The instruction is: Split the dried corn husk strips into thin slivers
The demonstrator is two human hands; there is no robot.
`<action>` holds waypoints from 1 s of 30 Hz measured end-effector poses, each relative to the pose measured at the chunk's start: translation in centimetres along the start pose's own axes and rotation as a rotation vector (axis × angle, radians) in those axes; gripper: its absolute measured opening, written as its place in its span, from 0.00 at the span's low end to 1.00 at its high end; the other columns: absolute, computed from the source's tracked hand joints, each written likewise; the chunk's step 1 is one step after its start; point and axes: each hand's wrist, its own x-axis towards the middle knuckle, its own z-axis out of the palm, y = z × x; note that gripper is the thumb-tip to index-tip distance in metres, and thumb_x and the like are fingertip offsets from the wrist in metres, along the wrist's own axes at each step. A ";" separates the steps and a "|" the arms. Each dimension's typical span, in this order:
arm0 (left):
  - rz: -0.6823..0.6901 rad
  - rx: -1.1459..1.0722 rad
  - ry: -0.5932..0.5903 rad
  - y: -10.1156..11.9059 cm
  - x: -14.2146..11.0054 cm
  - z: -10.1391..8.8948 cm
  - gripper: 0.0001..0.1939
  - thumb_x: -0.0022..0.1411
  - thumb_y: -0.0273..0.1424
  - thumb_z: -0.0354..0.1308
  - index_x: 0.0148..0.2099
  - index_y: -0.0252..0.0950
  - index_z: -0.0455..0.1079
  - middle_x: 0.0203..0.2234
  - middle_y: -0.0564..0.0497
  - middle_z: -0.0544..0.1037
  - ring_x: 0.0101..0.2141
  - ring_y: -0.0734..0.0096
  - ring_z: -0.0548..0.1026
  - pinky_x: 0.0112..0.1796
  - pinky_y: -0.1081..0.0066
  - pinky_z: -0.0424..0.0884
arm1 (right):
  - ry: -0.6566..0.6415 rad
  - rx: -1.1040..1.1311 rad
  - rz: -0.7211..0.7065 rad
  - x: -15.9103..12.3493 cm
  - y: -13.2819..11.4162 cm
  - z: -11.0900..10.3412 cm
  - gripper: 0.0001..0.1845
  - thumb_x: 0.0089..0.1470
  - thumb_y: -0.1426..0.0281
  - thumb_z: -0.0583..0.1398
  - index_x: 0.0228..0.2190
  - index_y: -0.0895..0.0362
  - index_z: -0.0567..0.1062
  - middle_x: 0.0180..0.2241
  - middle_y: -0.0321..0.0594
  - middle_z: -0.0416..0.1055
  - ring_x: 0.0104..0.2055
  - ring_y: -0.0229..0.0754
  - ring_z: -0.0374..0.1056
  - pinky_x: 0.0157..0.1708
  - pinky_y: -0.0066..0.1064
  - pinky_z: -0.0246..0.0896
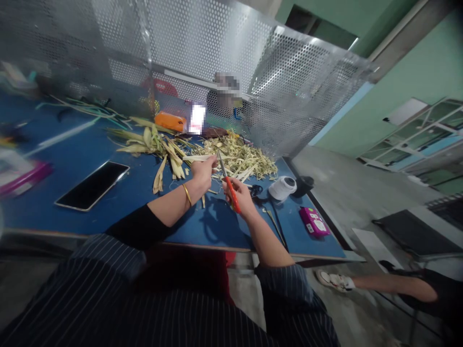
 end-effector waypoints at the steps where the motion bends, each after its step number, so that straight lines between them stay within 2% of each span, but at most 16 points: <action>1: -0.006 -0.004 -0.008 0.0 0.0 0.0 0.05 0.48 0.27 0.65 0.29 0.30 0.73 0.22 0.52 0.76 0.23 0.76 0.73 0.23 0.76 0.64 | 0.010 -0.016 -0.007 0.0 0.0 0.1 0.24 0.43 0.54 0.65 0.39 0.56 0.72 0.19 0.25 0.59 0.16 0.30 0.54 0.17 0.24 0.49; 5: -0.056 -0.009 -0.047 0.2 0.3 -0.3 0.05 0.48 0.26 0.66 0.29 0.30 0.73 0.22 0.52 0.76 0.22 0.78 0.72 0.23 0.77 0.65 | 0.075 -0.148 -0.085 -0.4 0.3 0.1 0.24 0.44 0.53 0.64 0.38 0.56 0.74 0.18 0.26 0.57 0.18 0.30 0.50 0.18 0.24 0.46; 9: -0.098 0.006 -0.098 0.5 0.4 -0.6 0.05 0.48 0.25 0.66 0.27 0.29 0.73 0.20 0.51 0.75 0.20 0.79 0.71 0.22 0.77 0.66 | 0.142 -0.272 -0.133 -1.1 0.7 0.0 0.23 0.47 0.51 0.63 0.37 0.57 0.75 0.20 0.28 0.60 0.21 0.31 0.52 0.21 0.25 0.49; 12: -0.106 0.011 -0.115 0.9 0.5 -1.0 0.05 0.49 0.26 0.66 0.27 0.29 0.73 0.20 0.51 0.75 0.20 0.78 0.72 0.22 0.77 0.66 | 0.198 -0.396 -0.125 -1.5 0.4 -0.1 0.27 0.51 0.48 0.58 0.41 0.57 0.75 0.21 0.31 0.65 0.22 0.34 0.58 0.23 0.27 0.53; 15: -0.092 0.032 -0.139 1.7 0.6 -1.4 0.05 0.51 0.27 0.64 0.28 0.30 0.73 0.21 0.50 0.76 0.21 0.78 0.72 0.22 0.78 0.67 | 0.247 -0.729 -0.102 -1.9 -0.4 -0.5 0.28 0.54 0.48 0.55 0.45 0.55 0.75 0.28 0.38 0.74 0.29 0.40 0.68 0.30 0.29 0.59; 17: -0.063 0.077 -0.183 2.4 0.7 -1.9 0.04 0.51 0.27 0.64 0.28 0.30 0.73 0.22 0.48 0.77 0.20 0.79 0.71 0.21 0.78 0.65 | 0.227 -1.046 -0.047 -2.3 -1.0 -0.8 0.27 0.55 0.49 0.55 0.47 0.55 0.74 0.33 0.44 0.77 0.36 0.46 0.73 0.34 0.32 0.61; 19: -0.017 0.152 -0.259 3.2 0.9 -2.7 0.05 0.50 0.27 0.64 0.27 0.29 0.74 0.22 0.47 0.77 0.19 0.80 0.69 0.19 0.79 0.61 | 0.176 -1.318 0.021 -2.8 -1.3 -0.9 0.26 0.56 0.52 0.54 0.47 0.57 0.72 0.34 0.48 0.78 0.38 0.51 0.75 0.34 0.34 0.62; 22: 0.099 0.287 -0.368 4.3 1.2 -4.2 0.04 0.48 0.26 0.66 0.29 0.30 0.75 0.22 0.47 0.77 0.17 0.80 0.66 0.16 0.79 0.55 | 0.094 -1.532 0.080 -3.5 -1.4 -0.8 0.23 0.57 0.58 0.54 0.47 0.62 0.70 0.34 0.53 0.78 0.37 0.53 0.76 0.33 0.35 0.63; 25: 0.178 0.443 -0.482 5.1 1.0 -5.7 0.05 0.47 0.26 0.67 0.26 0.30 0.75 0.19 0.47 0.76 0.15 0.81 0.62 0.14 0.78 0.53 | -0.069 -1.630 0.092 -3.9 -2.4 -0.7 0.19 0.55 0.60 0.57 0.41 0.63 0.73 0.35 0.56 0.78 0.37 0.54 0.76 0.34 0.36 0.64; 27: 0.167 0.535 -0.559 5.5 0.5 -6.5 0.06 0.46 0.27 0.68 0.23 0.30 0.75 0.15 0.48 0.73 0.14 0.80 0.61 0.14 0.77 0.53 | -0.175 -1.651 0.083 -3.7 -3.8 -0.6 0.16 0.52 0.59 0.60 0.32 0.60 0.76 0.34 0.57 0.78 0.38 0.56 0.75 0.34 0.37 0.63; 29: 0.128 0.612 -0.621 5.7 -0.2 -7.0 0.08 0.47 0.28 0.68 0.22 0.30 0.75 0.12 0.50 0.69 0.13 0.80 0.60 0.14 0.77 0.52 | -0.139 -1.592 0.004 -2.9 -5.3 -0.3 0.16 0.52 0.58 0.61 0.28 0.59 0.76 0.32 0.55 0.78 0.37 0.54 0.74 0.34 0.37 0.62; 30: 0.112 0.631 -0.638 5.7 -0.5 -7.1 0.08 0.47 0.28 0.68 0.21 0.30 0.75 0.12 0.50 0.69 0.12 0.80 0.60 0.14 0.77 0.52 | -0.091 -1.481 -0.102 -2.3 -5.9 0.0 0.16 0.54 0.57 0.60 0.29 0.58 0.76 0.32 0.52 0.77 0.36 0.51 0.74 0.34 0.36 0.61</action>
